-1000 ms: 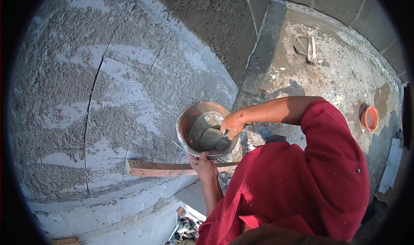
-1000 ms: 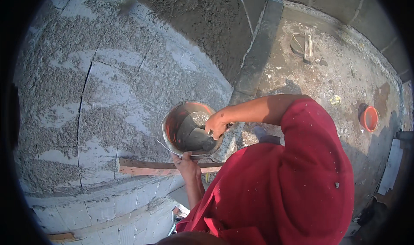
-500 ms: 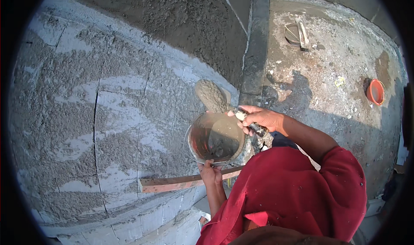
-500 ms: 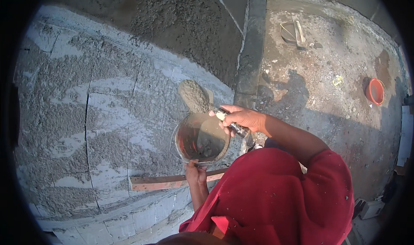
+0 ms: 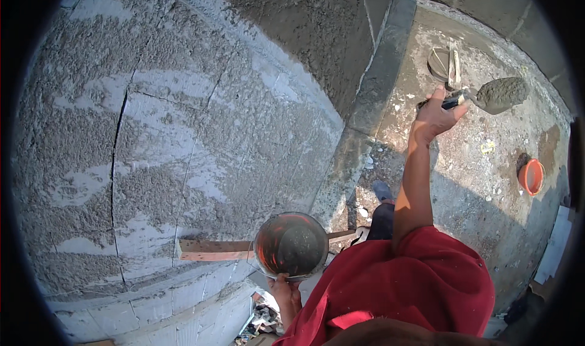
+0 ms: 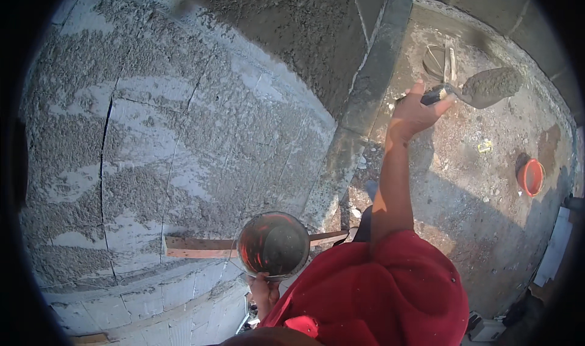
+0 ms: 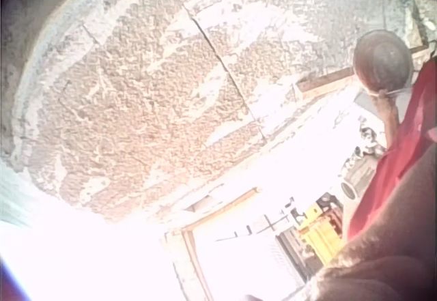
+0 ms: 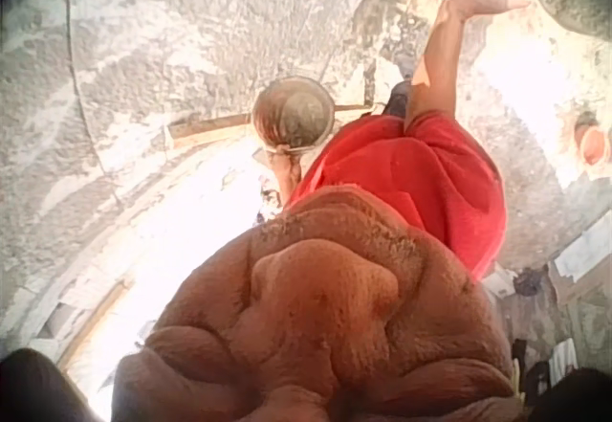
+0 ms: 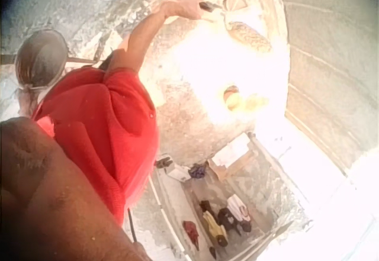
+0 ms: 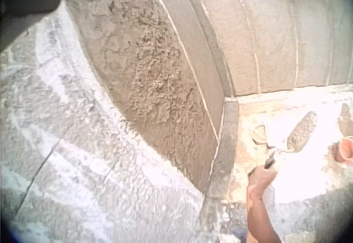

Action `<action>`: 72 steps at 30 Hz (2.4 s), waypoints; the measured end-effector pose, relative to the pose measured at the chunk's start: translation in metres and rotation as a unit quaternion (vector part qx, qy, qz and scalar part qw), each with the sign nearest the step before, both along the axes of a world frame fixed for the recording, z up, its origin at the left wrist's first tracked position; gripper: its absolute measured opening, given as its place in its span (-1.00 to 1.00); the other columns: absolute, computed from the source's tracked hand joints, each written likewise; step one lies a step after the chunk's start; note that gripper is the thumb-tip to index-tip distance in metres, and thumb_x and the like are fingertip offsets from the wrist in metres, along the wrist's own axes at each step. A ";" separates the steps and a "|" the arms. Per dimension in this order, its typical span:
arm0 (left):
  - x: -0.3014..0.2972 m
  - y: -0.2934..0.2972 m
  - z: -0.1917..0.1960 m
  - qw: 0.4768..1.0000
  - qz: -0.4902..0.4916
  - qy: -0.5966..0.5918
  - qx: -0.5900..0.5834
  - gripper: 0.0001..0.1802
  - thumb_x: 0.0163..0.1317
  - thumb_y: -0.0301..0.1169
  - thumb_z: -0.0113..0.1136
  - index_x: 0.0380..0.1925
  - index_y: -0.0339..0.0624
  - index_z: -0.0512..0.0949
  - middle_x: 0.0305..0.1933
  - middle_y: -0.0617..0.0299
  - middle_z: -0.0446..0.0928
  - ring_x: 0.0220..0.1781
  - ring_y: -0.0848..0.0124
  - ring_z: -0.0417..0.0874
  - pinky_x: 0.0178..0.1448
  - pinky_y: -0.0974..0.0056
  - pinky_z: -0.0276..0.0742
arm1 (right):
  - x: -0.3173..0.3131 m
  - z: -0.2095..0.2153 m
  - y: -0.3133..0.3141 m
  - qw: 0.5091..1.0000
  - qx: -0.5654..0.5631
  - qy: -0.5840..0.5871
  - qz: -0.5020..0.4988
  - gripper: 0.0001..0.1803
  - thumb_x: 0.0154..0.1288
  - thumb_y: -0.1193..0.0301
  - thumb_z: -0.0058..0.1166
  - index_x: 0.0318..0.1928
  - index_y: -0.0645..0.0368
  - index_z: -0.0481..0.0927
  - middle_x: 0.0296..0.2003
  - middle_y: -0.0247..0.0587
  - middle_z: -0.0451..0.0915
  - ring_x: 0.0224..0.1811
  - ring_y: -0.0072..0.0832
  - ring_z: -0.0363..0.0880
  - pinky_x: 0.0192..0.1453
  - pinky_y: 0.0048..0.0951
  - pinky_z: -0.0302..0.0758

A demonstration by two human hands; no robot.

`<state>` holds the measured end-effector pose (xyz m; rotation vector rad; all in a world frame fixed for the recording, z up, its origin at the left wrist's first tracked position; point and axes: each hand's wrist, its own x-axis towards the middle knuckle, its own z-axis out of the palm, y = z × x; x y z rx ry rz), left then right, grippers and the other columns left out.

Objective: The person mixes mortar in a bucket using a trowel, applies the mixture onto a wall with the trowel, and smooths the surface with a wooden float.

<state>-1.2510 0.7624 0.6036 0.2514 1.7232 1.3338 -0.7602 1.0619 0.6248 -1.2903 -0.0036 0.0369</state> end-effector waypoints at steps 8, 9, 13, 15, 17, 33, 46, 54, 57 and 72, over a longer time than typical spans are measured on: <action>0.014 -0.008 0.019 0.998 0.054 -0.011 0.034 -0.17 0.05 -0.72 -0.01 0.43 -0.17 0.19 0.21 -0.15 0.50 0.03 -0.08 0.75 -0.16 -0.07 0.93 | -0.243 0.066 0.046 0.763 0.049 -0.274 0.583 -0.40 0.30 0.40 0.29 0.31 0.22 0.41 -0.12 0.13 0.70 -0.08 0.12 0.76 0.01 -0.12 0.63; 0.024 0.001 0.025 0.997 0.053 -0.020 0.047 -0.17 0.05 -0.72 -0.01 0.43 -0.15 0.19 0.22 -0.14 0.51 0.03 -0.08 0.76 -0.16 -0.08 0.93 | -0.249 0.080 0.018 0.728 0.075 -0.250 0.634 -0.40 0.32 0.38 0.30 0.32 0.21 0.41 -0.09 0.14 0.70 -0.06 0.11 0.76 0.04 -0.13 0.64; 0.056 0.042 0.037 0.994 0.019 -0.042 0.098 -0.19 0.07 -0.75 0.01 0.41 -0.09 0.26 0.20 -0.06 0.57 0.04 0.08 0.79 -0.21 0.00 0.94 | -0.180 0.055 -0.030 0.538 -0.070 -0.346 0.766 -0.36 0.41 0.21 0.31 0.40 0.18 0.47 0.01 0.15 0.73 0.07 0.05 0.73 0.14 -0.08 0.60; 0.057 0.057 0.036 0.994 -0.053 -0.018 0.092 -0.21 0.12 -0.72 0.03 0.43 -0.09 0.22 0.24 -0.05 0.55 0.06 0.09 0.79 -0.23 0.12 0.94 | -0.143 0.064 -0.045 0.385 -0.220 -0.475 0.760 -0.44 0.43 0.22 0.26 0.38 -0.02 0.53 0.03 0.01 0.75 0.06 0.06 0.71 0.11 0.05 0.57; 0.082 0.078 0.043 0.983 -0.046 -0.013 0.175 -0.32 0.12 -0.74 0.04 0.30 -0.13 0.36 0.16 0.03 0.61 -0.02 0.23 0.81 -0.28 0.29 0.90 | -0.133 0.065 -0.056 0.282 -0.314 -0.548 0.722 -0.49 0.42 0.19 0.27 0.33 -0.07 0.58 0.00 -0.02 0.75 0.11 -0.04 0.70 0.15 0.06 0.57; 0.155 0.140 0.052 0.948 -0.211 0.026 0.236 -0.26 0.08 -0.75 -0.02 0.35 -0.19 0.38 0.18 0.12 0.56 0.09 0.27 0.72 0.06 0.19 0.81 | -0.090 0.012 -0.080 0.209 -0.322 -0.164 0.909 -0.29 0.41 0.13 0.20 0.44 0.24 0.41 -0.58 -0.29 0.49 -0.66 -0.51 0.45 -0.39 -0.30 0.46; 0.095 0.134 0.012 0.974 -0.147 -0.137 0.106 -0.26 0.06 -0.70 0.09 0.32 0.01 0.37 0.12 0.10 0.58 -0.07 0.13 0.77 -0.21 0.02 0.91 | -0.060 0.020 -0.120 0.496 0.008 0.248 0.832 -0.22 0.25 0.51 0.09 0.52 0.15 0.28 -0.26 -0.30 0.56 -0.43 -0.58 0.56 -0.45 -0.49 0.49; 0.034 0.090 -0.026 0.989 -0.123 -0.081 0.023 -0.30 0.08 -0.66 0.09 0.33 -0.20 0.37 0.18 -0.11 0.58 0.07 -0.08 0.74 0.03 -0.16 0.87 | 0.110 0.062 -0.137 0.874 0.122 0.099 0.459 -0.13 0.45 0.31 0.27 0.62 0.07 0.10 0.02 -0.06 0.70 -0.36 -0.60 0.70 -0.51 -0.62 0.60; -0.003 0.068 -0.044 0.992 -0.113 -0.029 -0.048 -0.36 0.16 -0.60 0.06 0.32 -0.16 0.38 0.05 -0.15 0.64 -0.07 -0.09 0.79 -0.21 -0.06 0.88 | 0.169 0.053 -0.117 0.962 0.091 -0.027 0.258 -0.14 0.42 0.41 0.31 0.60 0.15 0.15 -0.22 -0.28 0.63 -0.45 -0.65 0.57 -0.48 -0.57 0.54; -0.007 0.035 -0.034 0.998 0.016 0.008 -0.060 -0.36 0.11 -0.48 0.20 0.28 -0.28 0.42 0.06 -0.08 0.63 -0.08 0.07 0.77 -0.08 0.03 0.87 | -0.173 0.053 0.158 0.815 0.083 -0.258 0.512 -0.31 0.28 0.39 0.33 0.38 0.23 0.39 -0.16 0.15 0.70 -0.17 0.08 0.75 -0.03 -0.08 0.62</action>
